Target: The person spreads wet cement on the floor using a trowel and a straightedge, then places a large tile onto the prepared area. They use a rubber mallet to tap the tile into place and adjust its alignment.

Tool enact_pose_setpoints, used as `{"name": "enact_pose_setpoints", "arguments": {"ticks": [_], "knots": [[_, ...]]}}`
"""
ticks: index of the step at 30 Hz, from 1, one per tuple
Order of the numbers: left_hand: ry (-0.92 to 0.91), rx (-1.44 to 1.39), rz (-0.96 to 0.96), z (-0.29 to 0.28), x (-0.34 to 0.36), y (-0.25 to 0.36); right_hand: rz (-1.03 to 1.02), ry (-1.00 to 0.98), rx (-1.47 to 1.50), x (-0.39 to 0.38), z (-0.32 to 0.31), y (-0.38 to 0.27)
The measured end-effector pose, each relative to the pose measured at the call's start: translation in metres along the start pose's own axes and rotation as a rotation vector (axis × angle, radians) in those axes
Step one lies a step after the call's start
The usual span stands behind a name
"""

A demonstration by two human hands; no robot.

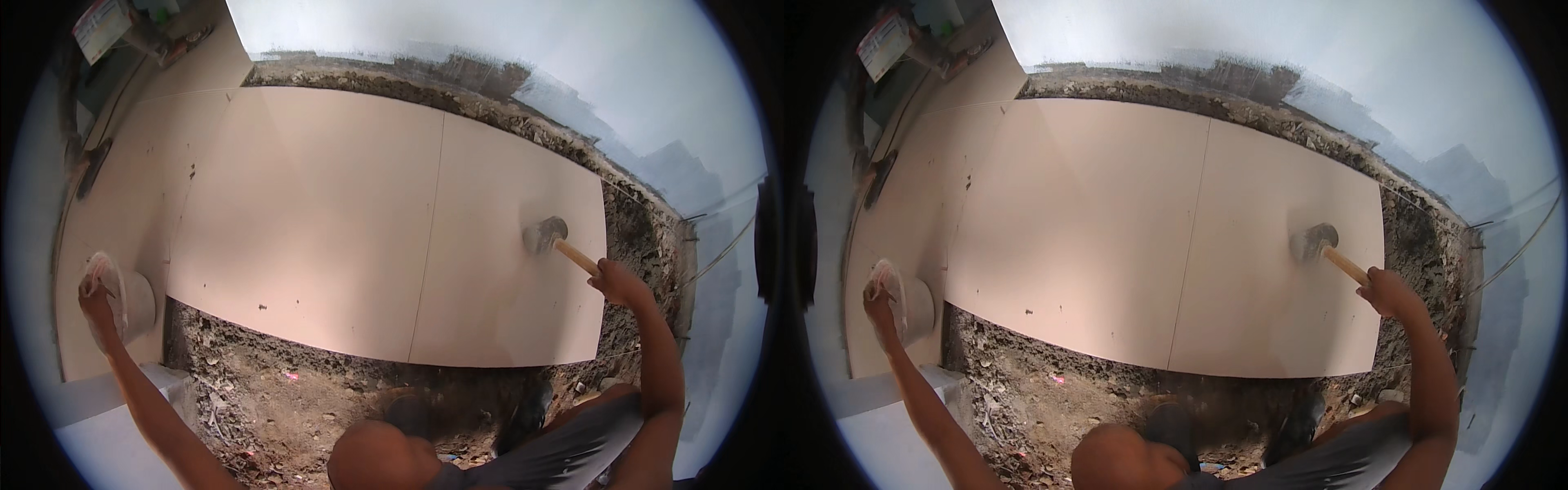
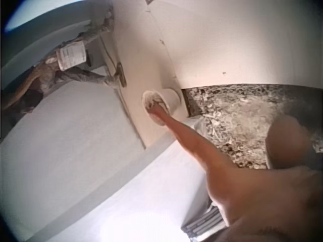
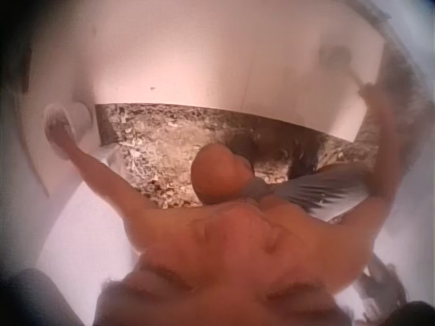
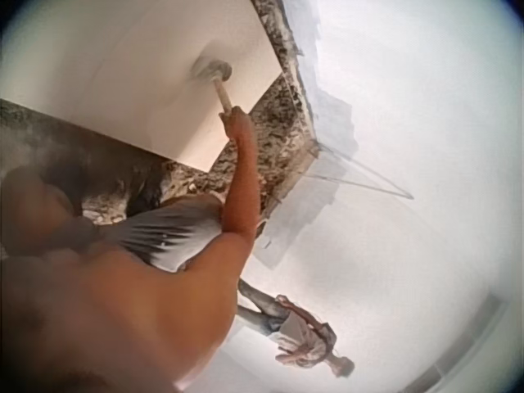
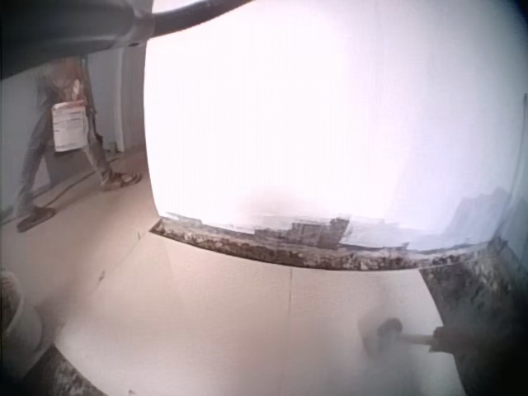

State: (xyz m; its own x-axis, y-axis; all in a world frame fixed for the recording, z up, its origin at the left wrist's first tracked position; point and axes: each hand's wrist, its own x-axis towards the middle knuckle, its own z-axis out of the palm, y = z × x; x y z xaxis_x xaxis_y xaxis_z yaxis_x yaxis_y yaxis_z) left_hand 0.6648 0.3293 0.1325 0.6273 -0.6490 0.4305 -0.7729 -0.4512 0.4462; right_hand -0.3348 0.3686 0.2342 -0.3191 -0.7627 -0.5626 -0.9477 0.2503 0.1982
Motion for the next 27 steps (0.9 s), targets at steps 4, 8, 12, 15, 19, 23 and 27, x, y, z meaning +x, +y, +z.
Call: {"name": "enact_pose_setpoints", "arguments": {"ticks": [4, 8, 12, 15, 19, 23, 27], "knots": [[-0.078, -0.773, 0.004, -0.027, -0.039, 0.071, -0.041, 0.008, 0.028, 0.002, 0.003, 0.000], [-0.641, -0.981, -0.062, 0.024, -0.188, 0.207, -0.113, 0.070, 0.028, 0.006, 0.017, 0.016], [-1.245, -0.857, -0.216, 0.063, -0.351, 0.332, -0.123, 0.099, 0.065, 0.007, 0.025, 0.025], [-1.428, -0.839, -0.135, 0.072, -0.416, 0.364, -0.180, 0.149, 0.112, 0.013, 0.046, 0.040], [-1.342, -0.605, 0.051, 0.081, -0.440, 0.363, -0.184, 0.152, 0.207, 0.012, 0.063, 0.043], [-1.286, -0.555, 0.040, 0.069, -0.445, 0.382, -0.160, 0.100, 0.195, 0.015, 0.062, 0.050], [-1.258, -0.525, 0.034, 0.065, -0.449, 0.389, -0.199, 0.139, 0.221, 0.017, 0.069, 0.060]]}}
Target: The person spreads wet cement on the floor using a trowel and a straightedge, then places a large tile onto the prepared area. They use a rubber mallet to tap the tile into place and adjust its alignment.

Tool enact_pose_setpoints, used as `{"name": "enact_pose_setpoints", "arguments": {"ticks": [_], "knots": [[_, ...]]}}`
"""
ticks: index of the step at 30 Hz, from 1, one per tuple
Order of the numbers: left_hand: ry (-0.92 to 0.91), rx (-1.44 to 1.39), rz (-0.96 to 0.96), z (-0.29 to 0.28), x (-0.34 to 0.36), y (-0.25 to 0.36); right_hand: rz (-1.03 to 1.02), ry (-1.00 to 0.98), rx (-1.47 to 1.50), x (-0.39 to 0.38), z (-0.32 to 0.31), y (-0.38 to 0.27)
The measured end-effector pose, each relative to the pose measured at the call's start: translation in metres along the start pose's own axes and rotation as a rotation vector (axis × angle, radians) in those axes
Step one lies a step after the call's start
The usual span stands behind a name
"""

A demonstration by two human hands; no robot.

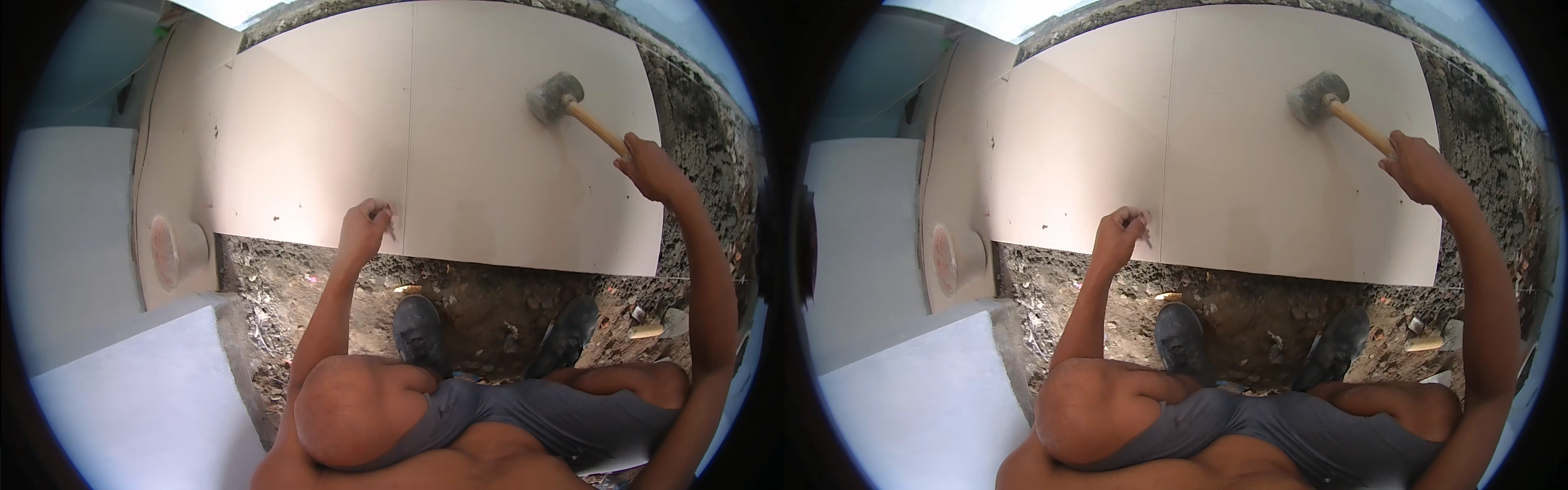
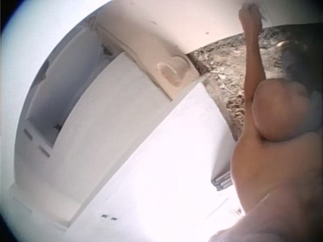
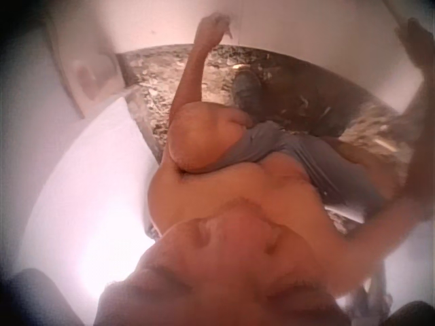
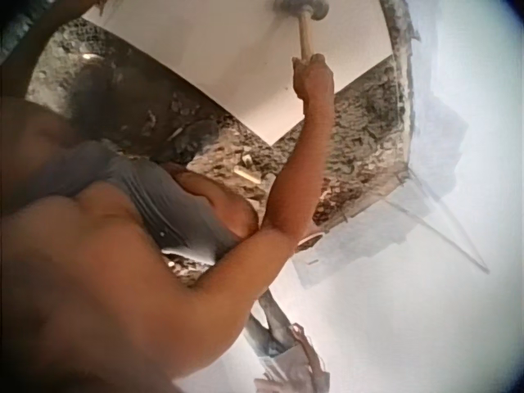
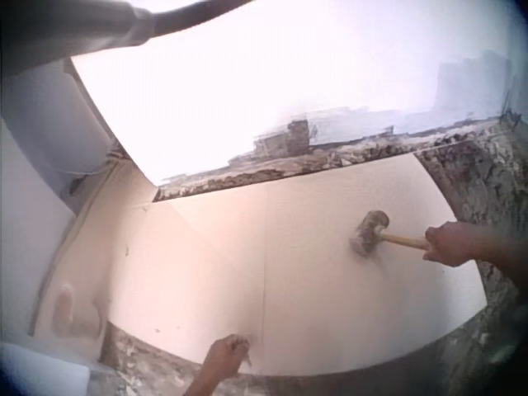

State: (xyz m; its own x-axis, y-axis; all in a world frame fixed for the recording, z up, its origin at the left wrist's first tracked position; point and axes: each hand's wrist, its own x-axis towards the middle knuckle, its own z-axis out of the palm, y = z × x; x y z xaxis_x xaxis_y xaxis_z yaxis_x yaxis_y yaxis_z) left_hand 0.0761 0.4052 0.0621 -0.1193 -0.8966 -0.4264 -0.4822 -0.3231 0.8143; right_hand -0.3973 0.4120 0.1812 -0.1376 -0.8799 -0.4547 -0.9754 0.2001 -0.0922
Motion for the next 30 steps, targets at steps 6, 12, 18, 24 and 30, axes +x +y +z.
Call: {"name": "enact_pose_setpoints", "arguments": {"ticks": [6, 12, 18, 24, 30], "knots": [[0.161, -0.139, 0.036, 0.006, 0.007, -0.023, 0.017, -0.021, -0.005, 0.001, 0.004, 0.002], [0.163, -0.259, -0.023, 0.000, -0.006, -0.029, 0.016, 0.000, 0.043, 0.000, 0.008, 0.001], [0.209, -0.251, 0.202, 0.009, -0.014, -0.041, 0.023, -0.019, 0.077, -0.001, 0.009, 0.003], [0.231, 0.315, 0.288, 0.008, -0.021, -0.037, 0.025, -0.017, 0.067, -0.003, 0.007, -0.002], [0.212, 0.517, 0.313, 0.020, -0.021, -0.037, 0.014, -0.011, 0.051, -0.002, 0.011, 0.002]]}}
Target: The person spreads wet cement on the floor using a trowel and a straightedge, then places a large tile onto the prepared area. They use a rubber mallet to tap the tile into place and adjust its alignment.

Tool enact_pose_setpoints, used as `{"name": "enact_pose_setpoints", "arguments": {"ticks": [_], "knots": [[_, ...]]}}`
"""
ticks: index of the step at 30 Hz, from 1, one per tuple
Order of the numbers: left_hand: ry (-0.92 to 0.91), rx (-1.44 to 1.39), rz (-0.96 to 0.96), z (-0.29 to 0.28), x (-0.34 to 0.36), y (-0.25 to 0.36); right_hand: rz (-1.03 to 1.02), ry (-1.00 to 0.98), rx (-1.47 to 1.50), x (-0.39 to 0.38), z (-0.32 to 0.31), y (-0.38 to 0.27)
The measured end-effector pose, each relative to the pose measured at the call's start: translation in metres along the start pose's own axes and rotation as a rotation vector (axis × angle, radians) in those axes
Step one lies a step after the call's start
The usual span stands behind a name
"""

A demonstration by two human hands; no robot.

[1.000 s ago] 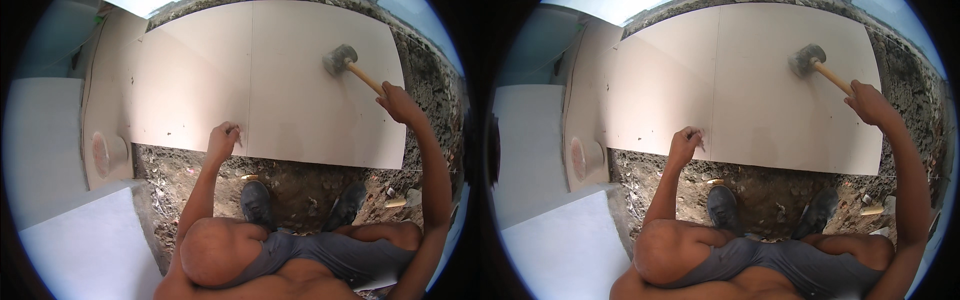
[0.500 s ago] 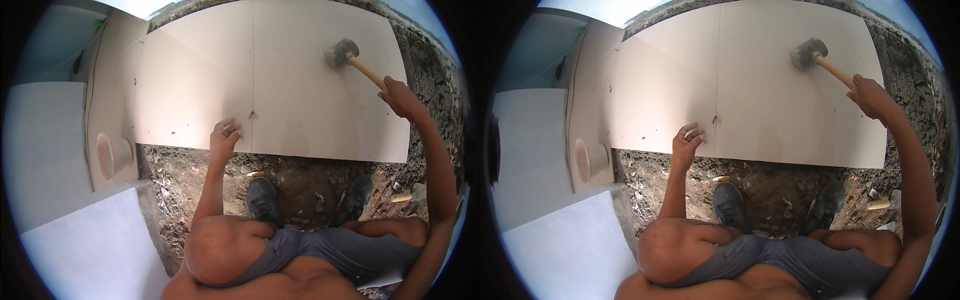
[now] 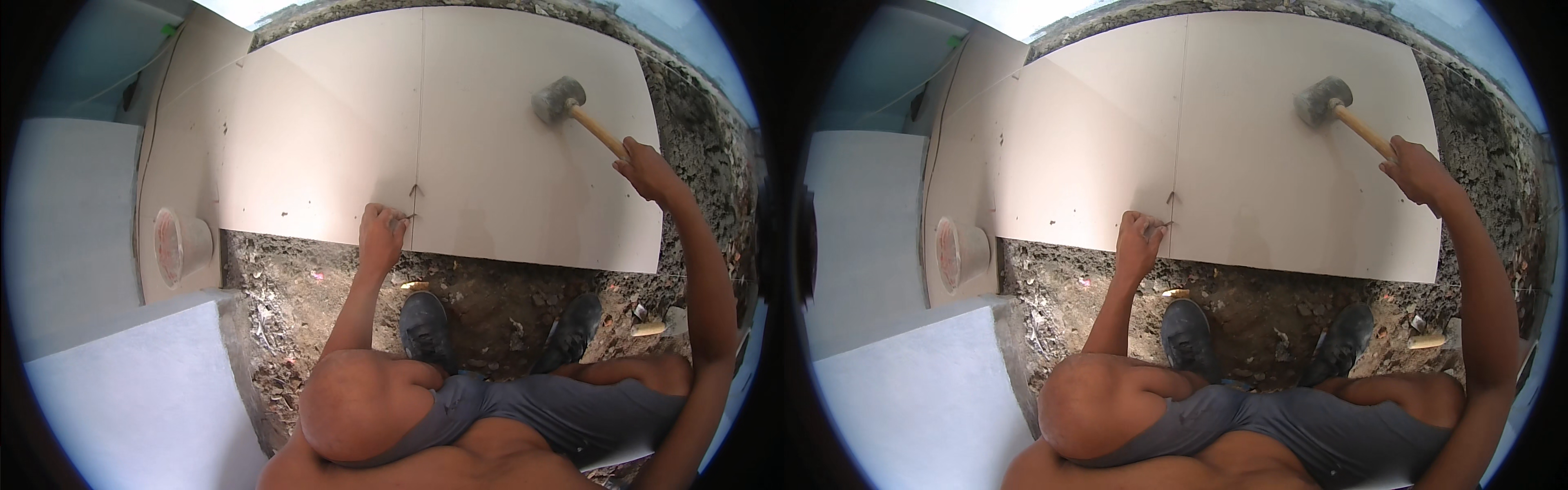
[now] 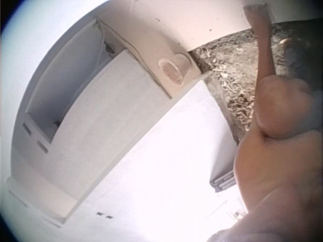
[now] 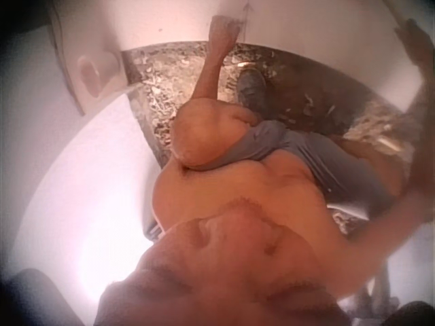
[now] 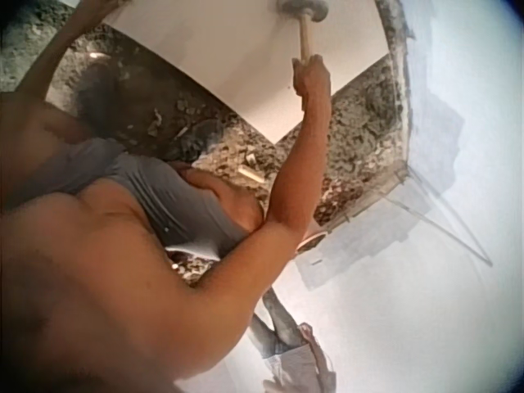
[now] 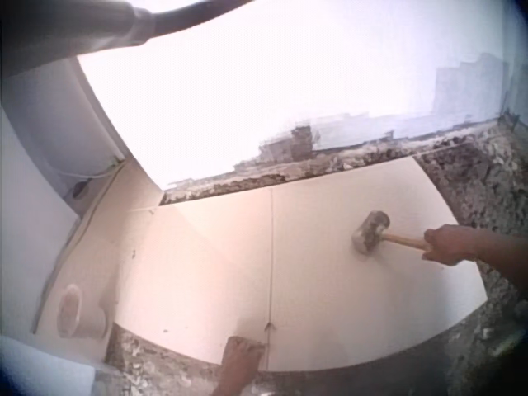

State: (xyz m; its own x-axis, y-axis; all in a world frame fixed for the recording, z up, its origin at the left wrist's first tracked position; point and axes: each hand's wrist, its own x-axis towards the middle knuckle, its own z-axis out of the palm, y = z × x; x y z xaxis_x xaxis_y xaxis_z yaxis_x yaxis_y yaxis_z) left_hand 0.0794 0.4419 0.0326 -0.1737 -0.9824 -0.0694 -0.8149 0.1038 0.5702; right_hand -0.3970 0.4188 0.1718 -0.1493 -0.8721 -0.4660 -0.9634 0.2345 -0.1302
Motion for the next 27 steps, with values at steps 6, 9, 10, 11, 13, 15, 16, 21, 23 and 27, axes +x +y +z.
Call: {"name": "enact_pose_setpoints", "arguments": {"ticks": [6, 9, 10, 11, 13, 15, 16, 21, 23, 27], "knots": [[0.058, -0.037, -0.062, -0.006, -0.004, 0.008, -0.014, 0.013, -0.027, 0.004, 0.007, 0.009], [0.159, -0.128, -0.002, -0.009, -0.010, 0.005, 0.019, -0.022, 0.042, 0.003, 0.003, 0.003], [0.221, -0.134, 0.076, -0.007, -0.011, 0.001, 0.021, -0.029, 0.055, 0.004, 0.003, 0.003], [0.196, -0.177, 0.062, -0.006, -0.012, -0.001, 0.026, -0.035, 0.066, 0.004, 0.002, 0.004], [0.146, -0.261, 0.034, -0.002, -0.013, -0.005, -0.022, -0.011, 0.048, 0.006, 0.007, 0.010], [0.096, -0.329, 0.029, -0.001, -0.013, -0.008, -0.044, 0.003, 0.048, 0.008, 0.008, 0.013], [0.071, -0.363, 0.027, -0.002, -0.013, -0.009, -0.042, 0.005, 0.056, 0.008, 0.008, 0.013], [-0.052, -0.165, 0.078, -0.020, -0.010, -0.008, 0.028, -0.027, 0.116, 0.002, 0.002, 0.001], [-0.083, -0.089, 0.111, -0.025, -0.008, -0.002, 0.004, -0.015, 0.091, 0.005, 0.005, 0.007], [-0.157, 0.022, 0.185, -0.037, -0.001, 0.020, 0.005, -0.021, 0.071, 0.002, 0.002, 0.004]]}}
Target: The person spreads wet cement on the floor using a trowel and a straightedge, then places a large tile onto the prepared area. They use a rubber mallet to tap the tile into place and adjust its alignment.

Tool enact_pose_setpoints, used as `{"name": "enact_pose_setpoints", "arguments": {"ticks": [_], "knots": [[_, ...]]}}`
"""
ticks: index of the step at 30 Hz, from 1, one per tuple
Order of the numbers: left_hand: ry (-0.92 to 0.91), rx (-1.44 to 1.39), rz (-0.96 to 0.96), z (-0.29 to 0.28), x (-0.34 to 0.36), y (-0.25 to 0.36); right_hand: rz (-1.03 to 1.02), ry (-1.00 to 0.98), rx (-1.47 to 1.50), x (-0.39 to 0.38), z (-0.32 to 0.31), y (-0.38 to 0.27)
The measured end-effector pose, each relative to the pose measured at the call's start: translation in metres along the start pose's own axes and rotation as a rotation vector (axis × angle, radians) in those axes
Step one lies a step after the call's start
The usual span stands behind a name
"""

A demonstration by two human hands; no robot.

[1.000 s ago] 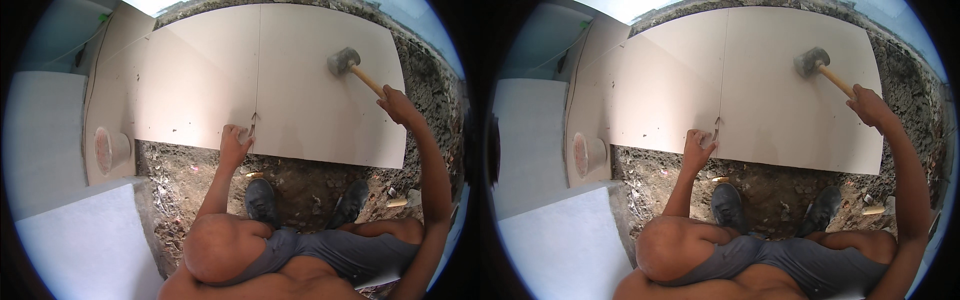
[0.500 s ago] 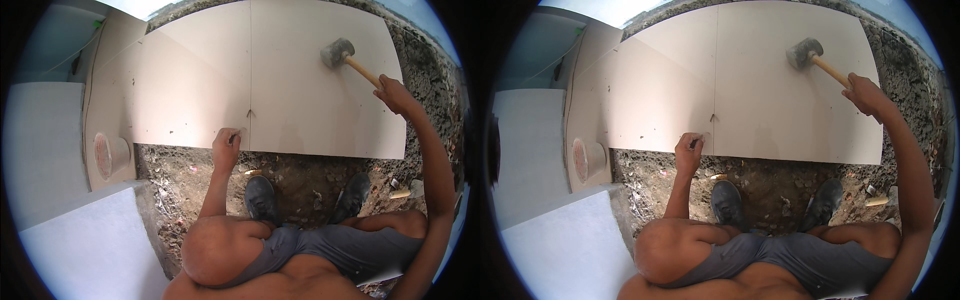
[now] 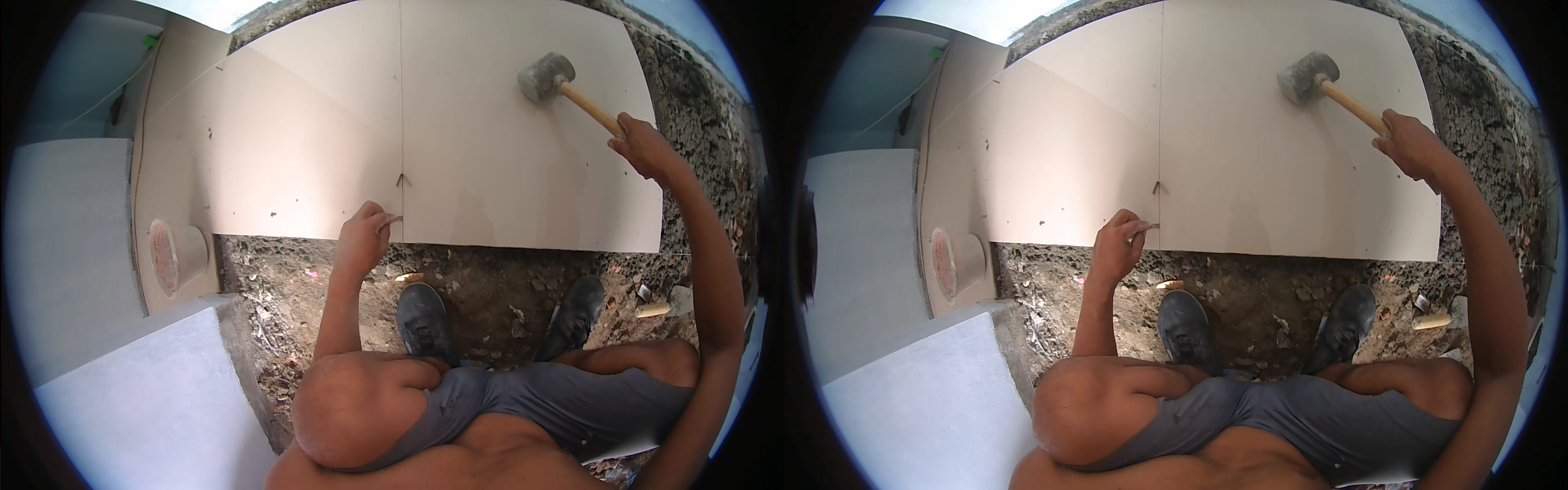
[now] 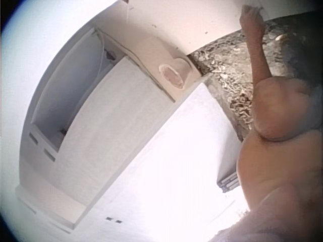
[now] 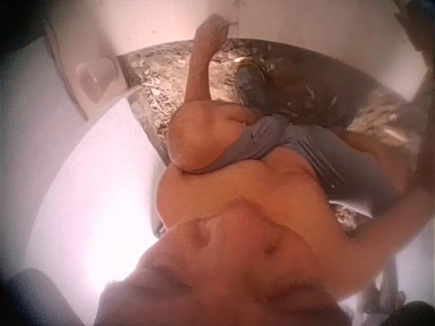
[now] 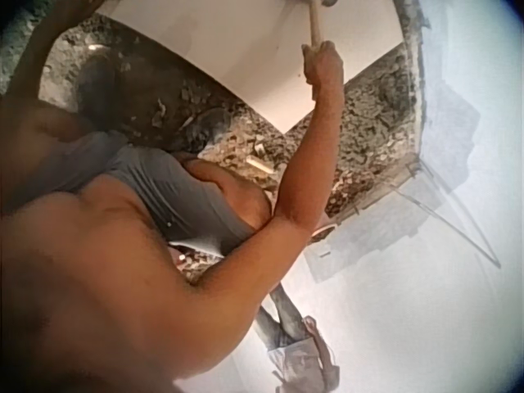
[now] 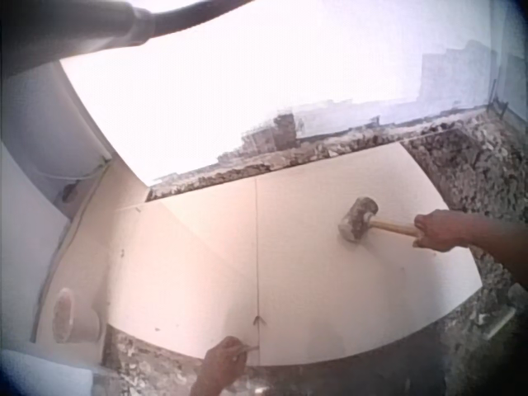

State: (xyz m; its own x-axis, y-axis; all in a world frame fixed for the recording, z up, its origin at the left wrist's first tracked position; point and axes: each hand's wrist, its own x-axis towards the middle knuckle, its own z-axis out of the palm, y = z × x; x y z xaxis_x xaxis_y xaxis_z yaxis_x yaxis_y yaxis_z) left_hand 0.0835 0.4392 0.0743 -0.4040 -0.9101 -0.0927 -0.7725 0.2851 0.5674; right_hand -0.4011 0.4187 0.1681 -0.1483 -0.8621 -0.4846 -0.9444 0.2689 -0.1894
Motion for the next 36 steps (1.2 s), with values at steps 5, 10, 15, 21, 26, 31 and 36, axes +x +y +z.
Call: {"name": "enact_pose_setpoints", "arguments": {"ticks": [5, 10, 15, 21, 26, 31, 36], "knots": [[-0.081, 0.043, -0.010, 0.008, 0.004, 0.001, -0.017, 0.022, -0.021, 0.000, 0.002, 0.002], [-0.017, -0.032, -0.089, 0.017, 0.002, -0.003, 0.035, -0.014, 0.054, -0.002, 0.007, -0.001], [0.092, -0.056, -0.230, 0.036, -0.002, 0.002, -0.033, 0.071, 0.071, 0.000, 0.040, 0.024], [-0.024, 0.138, -0.258, 0.040, 0.005, 0.003, -0.010, 0.109, 0.174, 0.007, 0.069, 0.029], [-0.003, 0.172, -0.202, 0.010, 0.024, 0.016, 0.030, 0.112, 0.249, 0.011, 0.099, 0.029], [0.056, 0.095, 0.014, 0.016, 0.065, -0.011, 0.051, 0.075, 0.264, 0.013, 0.113, 0.026], [0.117, 0.012, 0.048, 0.020, 0.090, -0.025, 0.075, -0.012, 0.336, 0.014, 0.108, 0.020]]}}
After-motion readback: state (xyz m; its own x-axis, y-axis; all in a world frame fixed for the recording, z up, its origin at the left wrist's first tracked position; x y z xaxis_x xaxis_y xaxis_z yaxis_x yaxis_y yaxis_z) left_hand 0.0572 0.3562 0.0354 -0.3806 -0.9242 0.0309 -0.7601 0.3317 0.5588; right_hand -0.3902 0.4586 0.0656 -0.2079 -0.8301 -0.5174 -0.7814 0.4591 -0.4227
